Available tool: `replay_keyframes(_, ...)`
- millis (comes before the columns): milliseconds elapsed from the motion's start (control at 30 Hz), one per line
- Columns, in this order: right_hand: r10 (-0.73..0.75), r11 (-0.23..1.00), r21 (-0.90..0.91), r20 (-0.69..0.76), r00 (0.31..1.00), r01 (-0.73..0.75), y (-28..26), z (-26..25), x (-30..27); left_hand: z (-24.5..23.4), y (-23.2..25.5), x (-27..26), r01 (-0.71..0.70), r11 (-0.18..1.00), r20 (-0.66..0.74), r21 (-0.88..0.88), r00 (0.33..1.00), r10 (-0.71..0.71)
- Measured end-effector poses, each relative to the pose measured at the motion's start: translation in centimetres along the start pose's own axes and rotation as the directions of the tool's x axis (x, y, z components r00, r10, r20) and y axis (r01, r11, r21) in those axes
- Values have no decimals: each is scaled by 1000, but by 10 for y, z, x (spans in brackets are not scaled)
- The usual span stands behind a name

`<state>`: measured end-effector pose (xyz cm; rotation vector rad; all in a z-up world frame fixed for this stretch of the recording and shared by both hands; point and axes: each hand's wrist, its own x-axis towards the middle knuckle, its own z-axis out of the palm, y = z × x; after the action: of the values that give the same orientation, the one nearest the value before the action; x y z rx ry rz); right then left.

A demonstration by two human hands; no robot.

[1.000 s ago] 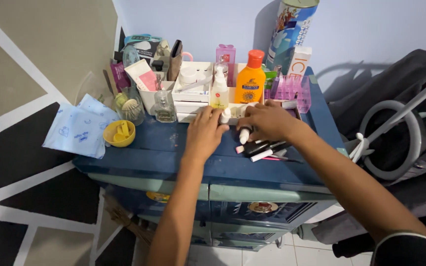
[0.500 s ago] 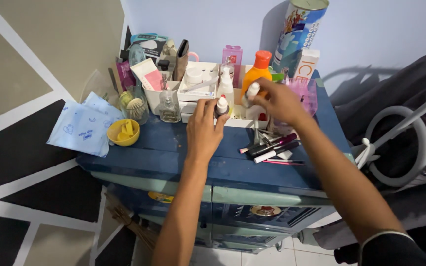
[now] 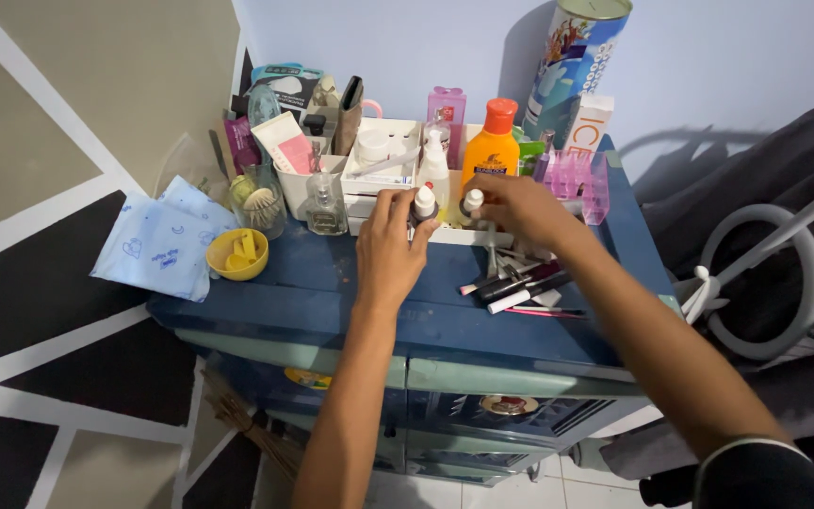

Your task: The person organizes toiletries and cosmetics on a blue storage unit, then wipes the surface with a tissue. They move a fan, pick up two glasses, and walk toward another room.

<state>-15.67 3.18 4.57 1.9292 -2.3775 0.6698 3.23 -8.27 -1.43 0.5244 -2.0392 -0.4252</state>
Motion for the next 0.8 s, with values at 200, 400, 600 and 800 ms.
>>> replay_keyframes(200,-3,1000,-1,45,999,3,14,-2,-1,-1,-3,0,-13,1000,-9,-9,1000,13)
replay_keyframes(400,18,1000,-15,100,995,-17,3,-13,-4,2,-7,0,-8,1000,-26,-8,1000,7)
replay_keyframes(600,65,998,-12,168,984,-64,9,-4,6,2,-5,0,-12,1000,-42,-4,999,12)
replay_keyframes(800,27,972,233,75,997,-44,2,-54,-3,-1,-6,-1,-22,1000,-46,-21,999,21)
